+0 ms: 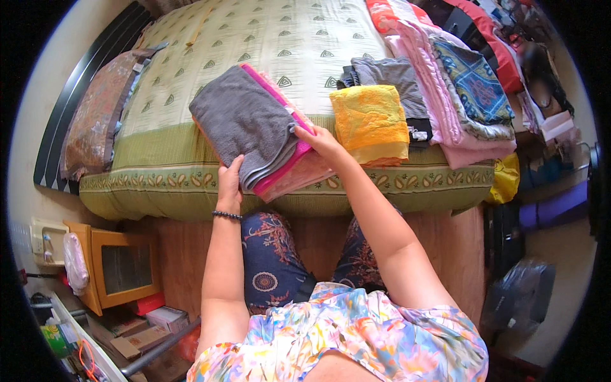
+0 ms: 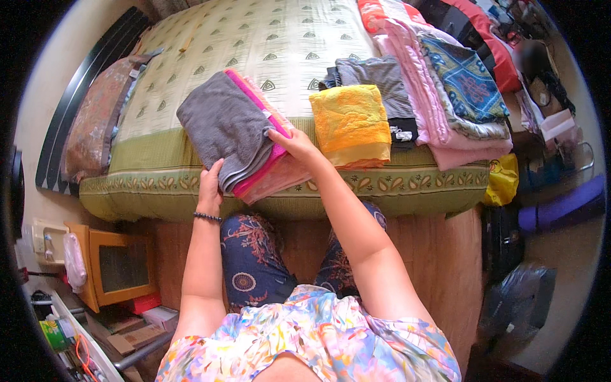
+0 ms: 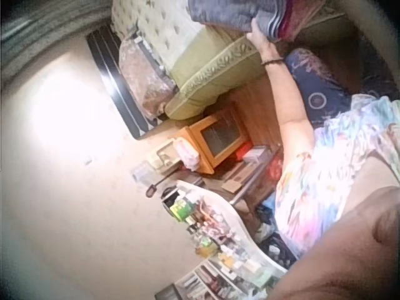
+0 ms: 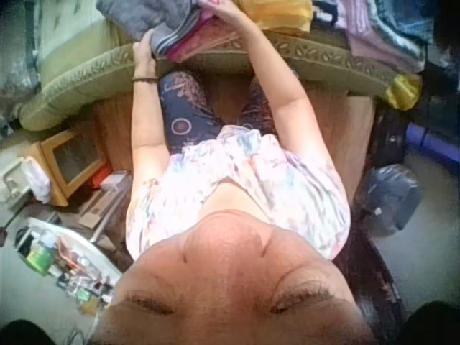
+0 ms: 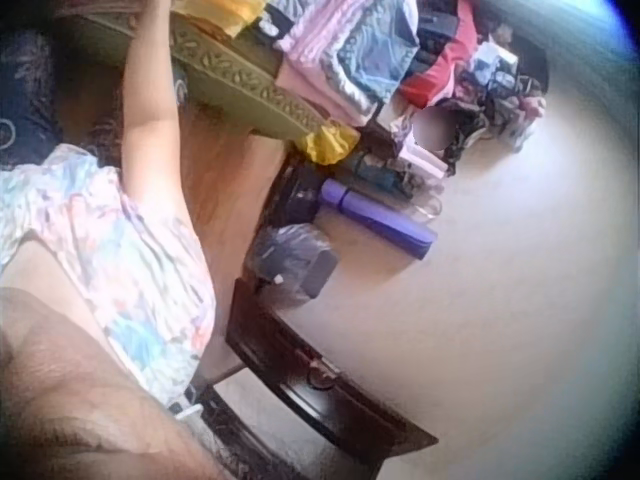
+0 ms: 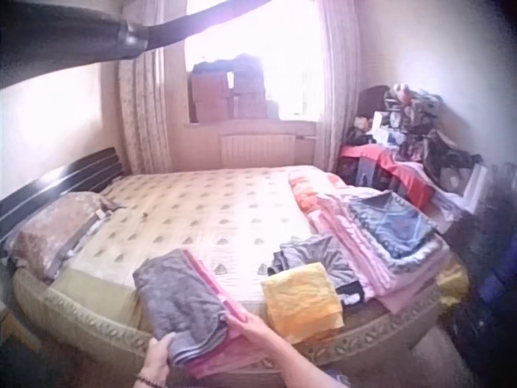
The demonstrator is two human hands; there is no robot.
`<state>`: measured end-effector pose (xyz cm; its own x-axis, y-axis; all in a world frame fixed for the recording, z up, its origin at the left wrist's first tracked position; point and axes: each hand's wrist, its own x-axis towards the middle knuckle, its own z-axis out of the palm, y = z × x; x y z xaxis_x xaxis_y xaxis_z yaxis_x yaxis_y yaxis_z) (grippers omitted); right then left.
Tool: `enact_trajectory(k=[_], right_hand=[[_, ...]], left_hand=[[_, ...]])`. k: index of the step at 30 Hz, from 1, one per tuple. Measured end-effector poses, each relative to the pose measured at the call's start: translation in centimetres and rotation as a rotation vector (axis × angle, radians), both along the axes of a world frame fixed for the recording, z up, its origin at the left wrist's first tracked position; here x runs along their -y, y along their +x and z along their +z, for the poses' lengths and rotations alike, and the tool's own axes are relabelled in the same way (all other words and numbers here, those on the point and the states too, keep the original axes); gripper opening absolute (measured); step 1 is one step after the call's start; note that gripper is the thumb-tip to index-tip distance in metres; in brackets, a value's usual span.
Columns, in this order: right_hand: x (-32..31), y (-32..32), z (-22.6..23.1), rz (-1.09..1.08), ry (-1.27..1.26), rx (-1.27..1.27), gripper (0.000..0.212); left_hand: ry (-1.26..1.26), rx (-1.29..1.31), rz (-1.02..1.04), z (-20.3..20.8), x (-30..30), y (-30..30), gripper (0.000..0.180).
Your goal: The person folds a blue patterned cloth, a white floral sheet, and several towels on a bed. They handle each item individually, smoothing and folding them into neat stacks before placing them on the bed.
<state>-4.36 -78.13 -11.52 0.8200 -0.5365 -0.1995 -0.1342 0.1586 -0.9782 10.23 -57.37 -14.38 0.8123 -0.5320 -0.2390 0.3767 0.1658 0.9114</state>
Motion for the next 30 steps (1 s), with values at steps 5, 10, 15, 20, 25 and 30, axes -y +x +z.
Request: enact_trajectory(k=[5, 10, 15, 20, 25, 30], right_hand=[[-1.2, 1.4, 1.1, -0.192, 0.138, 0.114, 0.043], [-2.4, -0.8, 1.8, -0.301, -0.132, -0.002, 0.043], [-1.2, -3.4, -3.3, -0.268, -0.169, -0.056, 0.049], [0.2, -3.5, -0.4, -0.325, -0.599, -0.162, 0.075], [1.8, -1.9, 0.0, -0.127, -0.340, -0.333, 0.085], [1.1, -1.1, -1.2, -0.086, -0.492, -0.248, 0.084]], left_hand=[[-0.027, -0.038, -0.007, 1.2, 0.0, 0.4, 0.036], [0.047, 0.075, -0.055, -0.1, -0.6, -0.1, 0.034], [0.097, 0.090, -0.030, -2.1, -0.4, -0.9, 0.035], [0.086, 0.192, 0.107, -1.7, -0.4, 2.1, 0.046], [-0.075, -0.174, -0.061, 0.1, 1.5, 6.0, 0.063], [-0.061, -0.233, -0.204, 0.7, 3.1, 11.4, 0.073]])
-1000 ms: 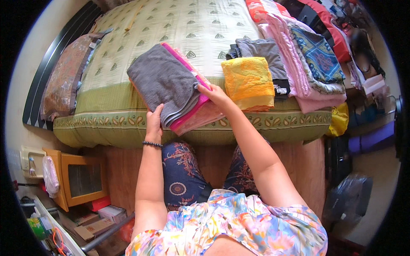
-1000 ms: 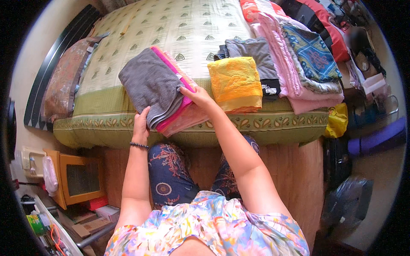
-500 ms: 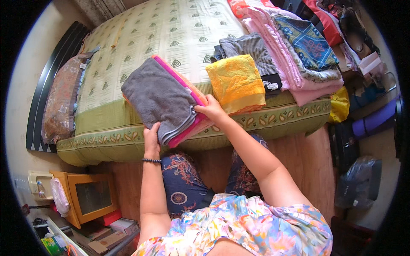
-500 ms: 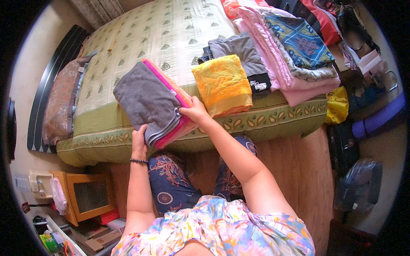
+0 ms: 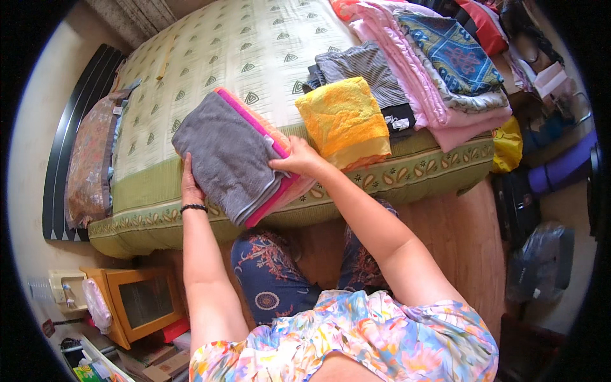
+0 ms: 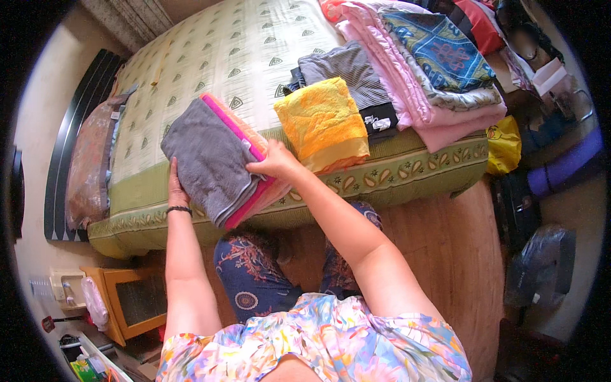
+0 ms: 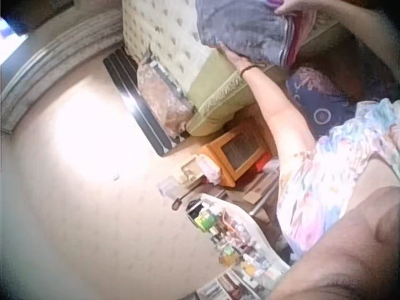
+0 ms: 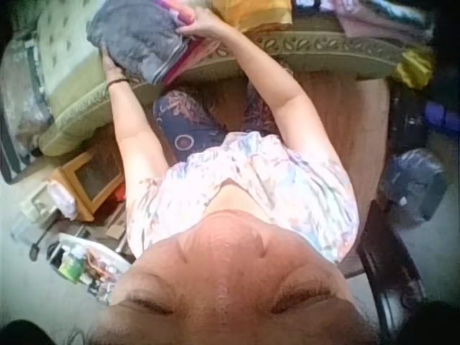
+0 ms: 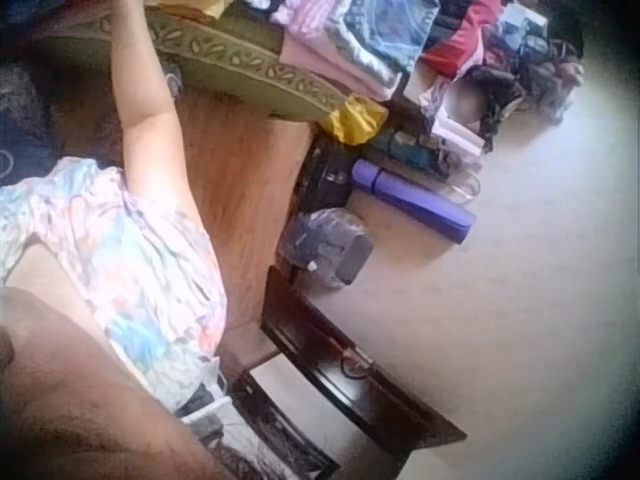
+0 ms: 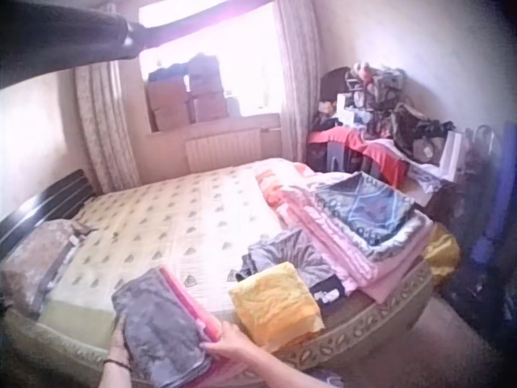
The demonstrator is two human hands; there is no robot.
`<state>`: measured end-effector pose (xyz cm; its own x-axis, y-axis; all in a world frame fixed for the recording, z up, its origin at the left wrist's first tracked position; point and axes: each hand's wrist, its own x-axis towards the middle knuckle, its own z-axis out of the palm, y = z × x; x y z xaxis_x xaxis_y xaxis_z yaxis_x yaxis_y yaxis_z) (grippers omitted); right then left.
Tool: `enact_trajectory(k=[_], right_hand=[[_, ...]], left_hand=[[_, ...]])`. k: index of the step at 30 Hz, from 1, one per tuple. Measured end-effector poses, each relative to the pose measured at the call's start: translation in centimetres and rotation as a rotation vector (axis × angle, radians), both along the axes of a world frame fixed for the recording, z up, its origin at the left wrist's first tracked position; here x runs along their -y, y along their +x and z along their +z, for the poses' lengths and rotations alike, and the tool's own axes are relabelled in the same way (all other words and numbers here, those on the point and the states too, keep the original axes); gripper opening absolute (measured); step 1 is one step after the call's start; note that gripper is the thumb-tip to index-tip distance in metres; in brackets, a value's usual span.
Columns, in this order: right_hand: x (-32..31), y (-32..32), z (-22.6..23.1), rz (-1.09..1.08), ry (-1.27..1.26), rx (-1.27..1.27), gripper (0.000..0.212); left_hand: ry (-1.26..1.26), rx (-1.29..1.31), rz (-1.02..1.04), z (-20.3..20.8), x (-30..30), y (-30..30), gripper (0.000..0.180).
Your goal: The person folds a blue patterned cloth, a white floral sheet, and several towels on a bed. They handle each item individually, smoothing and folding them into neat stacks before placing them on the bed.
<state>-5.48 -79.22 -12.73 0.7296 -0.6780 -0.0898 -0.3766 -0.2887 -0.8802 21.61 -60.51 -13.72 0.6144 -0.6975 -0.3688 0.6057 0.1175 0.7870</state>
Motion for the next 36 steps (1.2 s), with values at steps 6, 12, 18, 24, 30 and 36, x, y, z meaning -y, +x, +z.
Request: enact_trajectory(k=[6, 12, 18, 24, 30, 36], right_hand=[[-3.7, 0.4, 0.1, -0.030, -0.004, 0.268, 0.081], [-7.3, 0.1, -0.3, 0.022, -0.123, 0.217, 0.068], [-2.2, -6.7, 5.5, -0.136, -0.741, 0.293, 0.054], [4.8, -13.6, 2.2, -0.535, -0.748, -0.016, 0.060], [7.3, -13.8, 2.1, -0.491, -0.225, 0.195, 0.049], [4.0, -13.0, 3.6, -0.319, 0.697, 0.785, 0.034]], left_hand=[[0.012, 0.708, 0.073, 6.3, 6.0, 3.4, 0.047], [0.754, 1.604, 0.168, 4.6, 4.8, 7.9, 0.070], [1.025, 2.003, -0.110, -0.7, 7.7, -7.0, 0.071], [0.971, 1.988, -0.216, 1.6, 6.9, -12.5, 0.083], [0.799, 1.962, -0.218, 1.4, 5.0, -15.0, 0.080], [-0.100, 0.604, -0.311, 2.2, 2.6, -23.0, 0.048]])
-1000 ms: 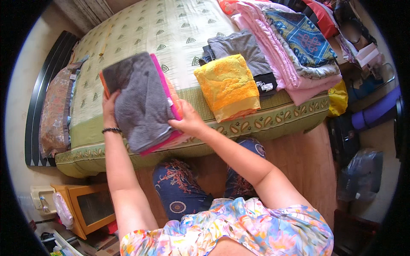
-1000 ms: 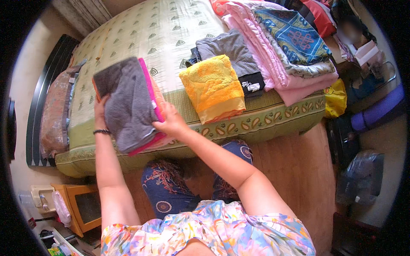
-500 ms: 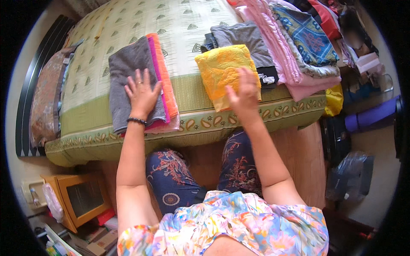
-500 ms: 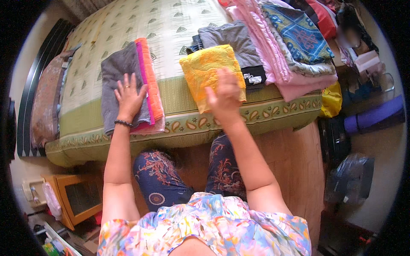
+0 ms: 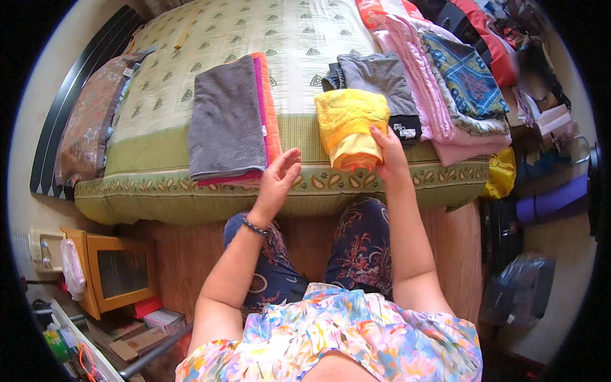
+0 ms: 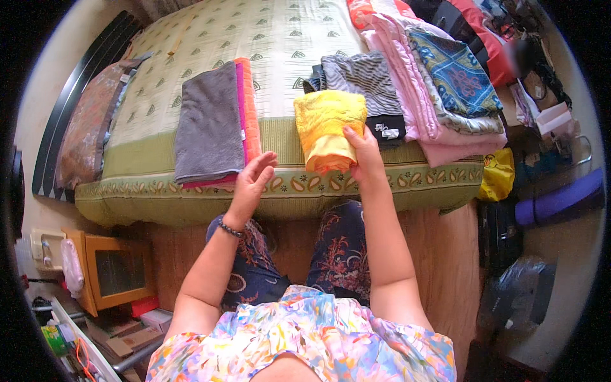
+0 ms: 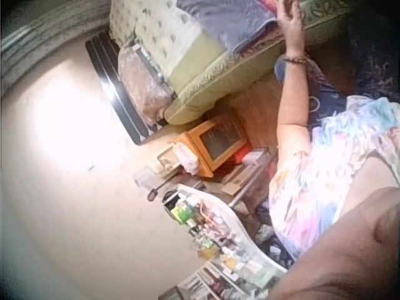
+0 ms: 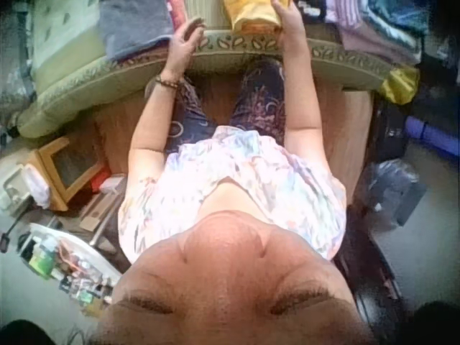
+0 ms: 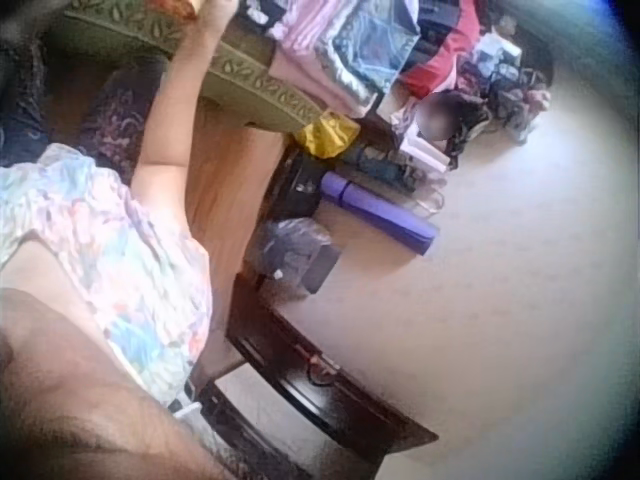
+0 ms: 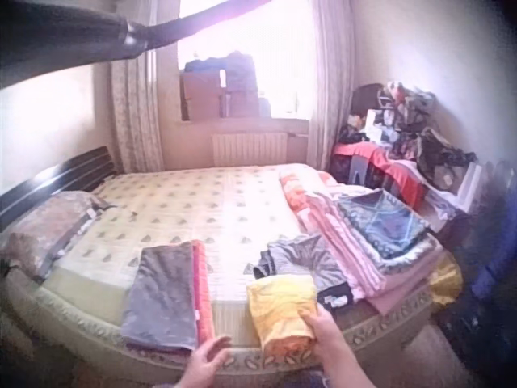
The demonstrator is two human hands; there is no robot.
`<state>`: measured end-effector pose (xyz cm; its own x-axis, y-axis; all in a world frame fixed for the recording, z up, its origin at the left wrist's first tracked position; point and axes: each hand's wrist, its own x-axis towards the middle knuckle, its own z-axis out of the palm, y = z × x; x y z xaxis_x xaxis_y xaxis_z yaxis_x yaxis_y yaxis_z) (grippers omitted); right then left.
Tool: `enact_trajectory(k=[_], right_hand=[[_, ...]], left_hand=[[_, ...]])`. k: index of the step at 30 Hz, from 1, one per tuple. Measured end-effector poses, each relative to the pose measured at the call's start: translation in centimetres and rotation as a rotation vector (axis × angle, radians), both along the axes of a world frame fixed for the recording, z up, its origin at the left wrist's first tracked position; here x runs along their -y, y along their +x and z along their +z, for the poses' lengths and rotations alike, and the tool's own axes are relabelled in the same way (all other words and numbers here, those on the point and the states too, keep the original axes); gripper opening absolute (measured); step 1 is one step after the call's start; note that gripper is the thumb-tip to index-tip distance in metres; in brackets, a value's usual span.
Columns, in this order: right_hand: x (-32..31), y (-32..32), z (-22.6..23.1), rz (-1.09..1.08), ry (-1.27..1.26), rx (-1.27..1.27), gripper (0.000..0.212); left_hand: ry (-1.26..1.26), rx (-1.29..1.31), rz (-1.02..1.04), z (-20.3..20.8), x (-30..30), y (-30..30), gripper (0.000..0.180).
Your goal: The person folds a blue patterned cloth, a white floral sheet, and several towels on a bed. They handle each item individually, smoothing and folding them into neat stacks before placing them on the bed.
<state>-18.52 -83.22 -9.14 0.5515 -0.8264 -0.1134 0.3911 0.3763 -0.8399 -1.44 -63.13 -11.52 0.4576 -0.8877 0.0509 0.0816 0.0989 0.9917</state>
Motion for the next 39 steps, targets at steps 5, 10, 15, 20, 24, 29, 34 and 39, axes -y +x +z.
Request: enact_trajectory(k=[5, 10, 15, 20, 24, 29, 34, 39], right_hand=[[-5.0, -2.5, 1.0, 0.283, 0.419, 0.197, 0.036], [-6.6, -6.0, -3.6, 0.079, -0.389, -0.493, 0.032], [-8.2, -6.6, -2.5, -0.123, -0.891, -0.743, 0.026], [-10.9, -5.3, 4.2, 0.165, 0.041, -0.071, 0.029], [-11.1, -4.5, 7.2, 0.292, 0.323, 0.181, 0.034], [-12.1, -1.8, 8.8, 0.354, 0.404, 0.324, 0.035], [-12.7, -1.5, 10.7, 0.444, 0.116, 0.304, 0.031], [-9.3, -2.9, 6.9, 0.155, -1.088, -0.450, 0.076]], left_hand=[[-0.044, -1.080, -0.190, -1.5, 0.8, -1.3, 0.076], [-0.111, -1.138, -0.176, -1.6, 2.3, -4.3, 0.061], [-0.061, -1.060, -0.103, -1.9, 1.5, -5.1, 0.051], [0.055, -0.231, 0.015, -2.8, -0.6, -3.9, 0.055], [0.078, 1.119, 0.154, 0.4, -3.2, -3.6, 0.081], [-0.145, 0.756, -0.056, 3.1, -3.1, -4.8, 0.079], [-0.340, -0.247, 0.104, 3.6, -3.1, -2.6, 0.044], [-0.412, -0.804, -0.100, 11.1, -5.0, -1.4, 0.044]])
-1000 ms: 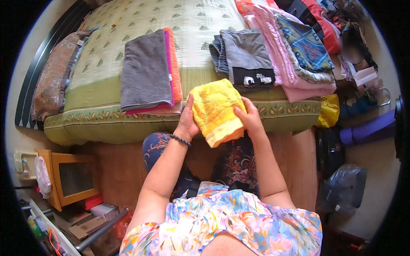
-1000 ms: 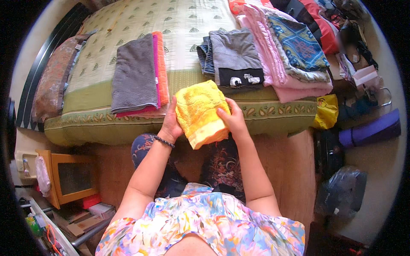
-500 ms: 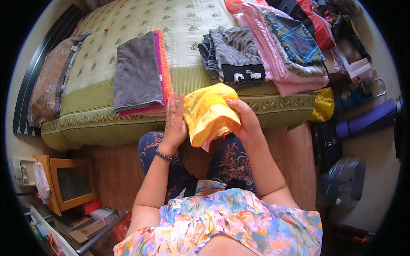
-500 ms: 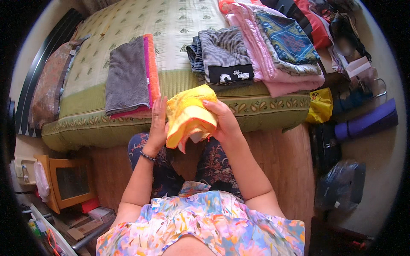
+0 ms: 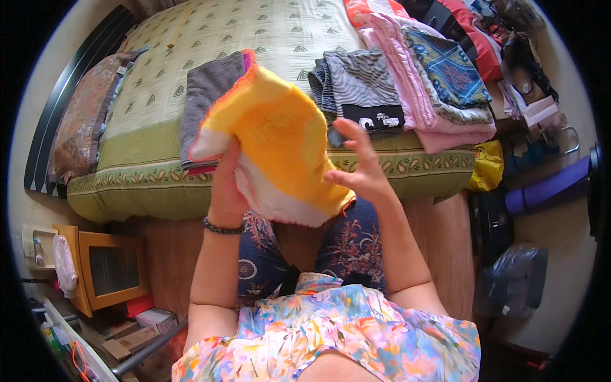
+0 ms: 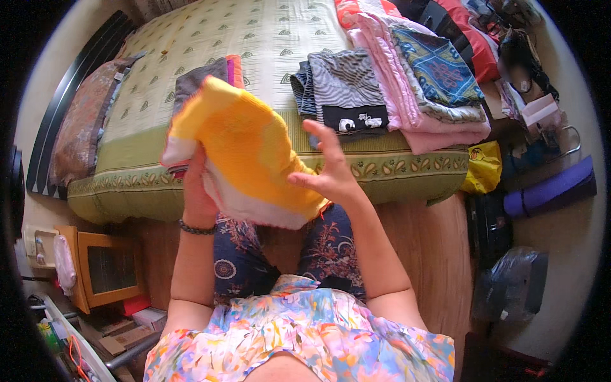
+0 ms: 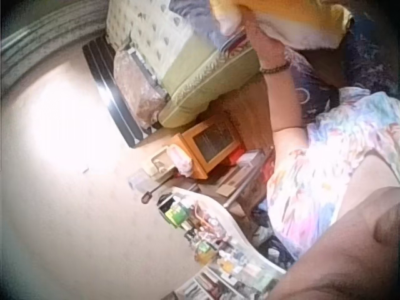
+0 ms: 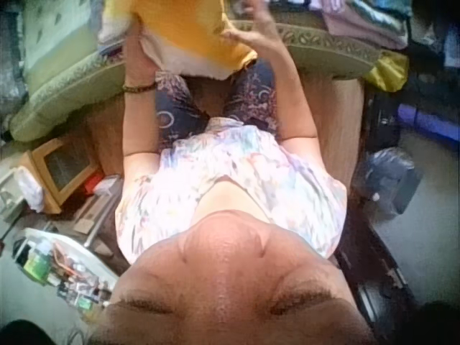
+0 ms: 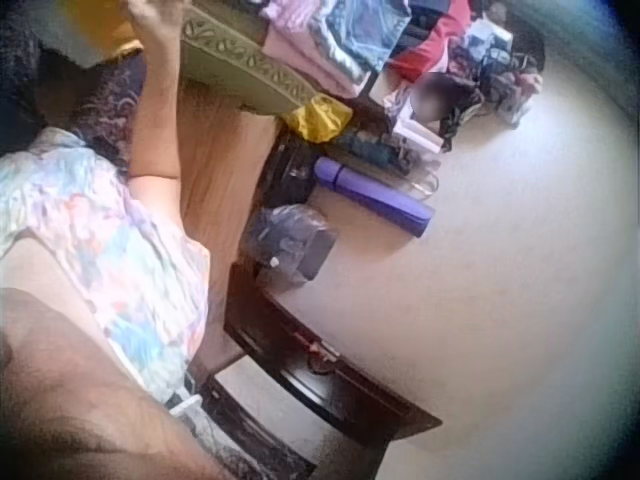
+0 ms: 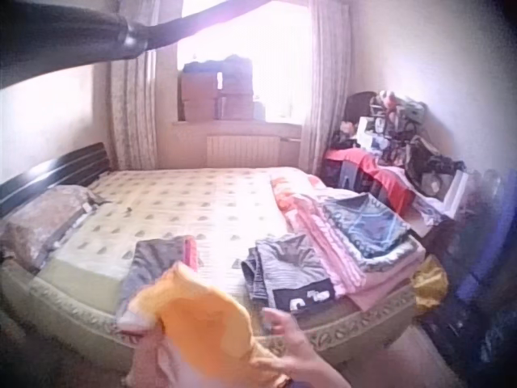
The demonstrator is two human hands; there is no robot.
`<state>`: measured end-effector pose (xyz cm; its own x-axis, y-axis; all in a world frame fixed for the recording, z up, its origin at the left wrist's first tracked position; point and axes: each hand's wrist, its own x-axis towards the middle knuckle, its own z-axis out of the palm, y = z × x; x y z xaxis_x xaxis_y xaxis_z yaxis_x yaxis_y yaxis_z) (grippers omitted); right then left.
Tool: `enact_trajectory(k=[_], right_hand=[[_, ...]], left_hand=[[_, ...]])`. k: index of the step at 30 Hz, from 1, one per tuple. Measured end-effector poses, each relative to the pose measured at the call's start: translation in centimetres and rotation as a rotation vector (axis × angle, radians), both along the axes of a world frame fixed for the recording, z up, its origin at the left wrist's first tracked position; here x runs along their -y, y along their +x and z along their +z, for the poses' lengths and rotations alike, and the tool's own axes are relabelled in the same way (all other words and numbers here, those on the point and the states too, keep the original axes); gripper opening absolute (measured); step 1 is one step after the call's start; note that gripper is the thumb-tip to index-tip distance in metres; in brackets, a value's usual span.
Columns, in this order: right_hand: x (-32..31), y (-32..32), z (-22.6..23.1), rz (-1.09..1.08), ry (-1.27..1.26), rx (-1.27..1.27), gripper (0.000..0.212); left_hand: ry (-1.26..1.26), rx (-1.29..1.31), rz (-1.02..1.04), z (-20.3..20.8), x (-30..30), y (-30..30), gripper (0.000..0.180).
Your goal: The person folds a blue patterned cloth, a white floral sheet, and several towels on a bed. They handle each item individually, smoothing and folding them into neat stacks before placing them on the bed.
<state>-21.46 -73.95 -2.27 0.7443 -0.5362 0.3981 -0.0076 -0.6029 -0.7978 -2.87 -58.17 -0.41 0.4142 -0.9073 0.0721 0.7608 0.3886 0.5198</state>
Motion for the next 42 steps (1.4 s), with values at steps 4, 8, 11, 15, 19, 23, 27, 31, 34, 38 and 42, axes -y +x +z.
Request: enact_trajectory(k=[4, 8, 11, 15, 19, 23, 27, 31, 34, 38, 42], right_hand=[[-2.1, 2.4, -5.5, 0.533, 0.659, -0.131, 0.080], [-8.2, 4.1, -6.1, 0.770, 0.888, -0.214, 0.044], [-9.5, 4.4, -6.2, 0.800, 0.988, -0.162, 0.039], [-8.6, 3.0, -4.7, 0.807, 1.043, -0.175, 0.040], [-7.9, 0.3, -6.2, 0.733, 1.205, -0.088, 0.050], [-7.4, -2.0, -5.3, 0.560, 1.207, -0.043, 0.054], [-5.5, -3.3, -5.4, 0.411, 1.144, 0.091, 0.053], [-0.4, -2.5, -0.8, 0.262, 1.044, 0.289, 0.053], [6.2, -2.0, 0.0, 0.132, 1.001, 0.407, 0.050], [13.7, -2.7, -4.7, -0.090, 0.925, 0.338, 0.043], [14.8, -3.9, -10.2, -0.200, 0.795, 0.233, 0.042]], left_hand=[[-0.061, -0.046, 0.035, 1.7, -1.5, 1.7, 0.045], [-0.053, -0.121, 0.094, 3.3, -3.8, 3.5, 0.047], [0.056, -0.045, 0.160, 3.6, -4.8, 5.6, 0.049], [0.063, 0.010, 0.119, 3.3, -5.2, 7.9, 0.051], [0.044, 0.008, 0.112, 2.7, -3.6, 8.0, 0.049], [0.088, -0.015, 0.123, 1.3, -1.1, 8.2, 0.046], [0.037, 0.003, -0.002, 2.7, 4.7, 7.4, 0.043], [-0.405, 0.240, -0.399, 5.2, 16.1, 12.4, 0.042], [-0.183, 0.433, -0.076, 7.1, 22.5, 11.4, 0.055], [0.398, 0.681, 0.240, 2.3, 20.5, 12.2, 0.079], [0.672, 1.710, 0.553, -7.1, 11.6, 17.0, 0.073]])
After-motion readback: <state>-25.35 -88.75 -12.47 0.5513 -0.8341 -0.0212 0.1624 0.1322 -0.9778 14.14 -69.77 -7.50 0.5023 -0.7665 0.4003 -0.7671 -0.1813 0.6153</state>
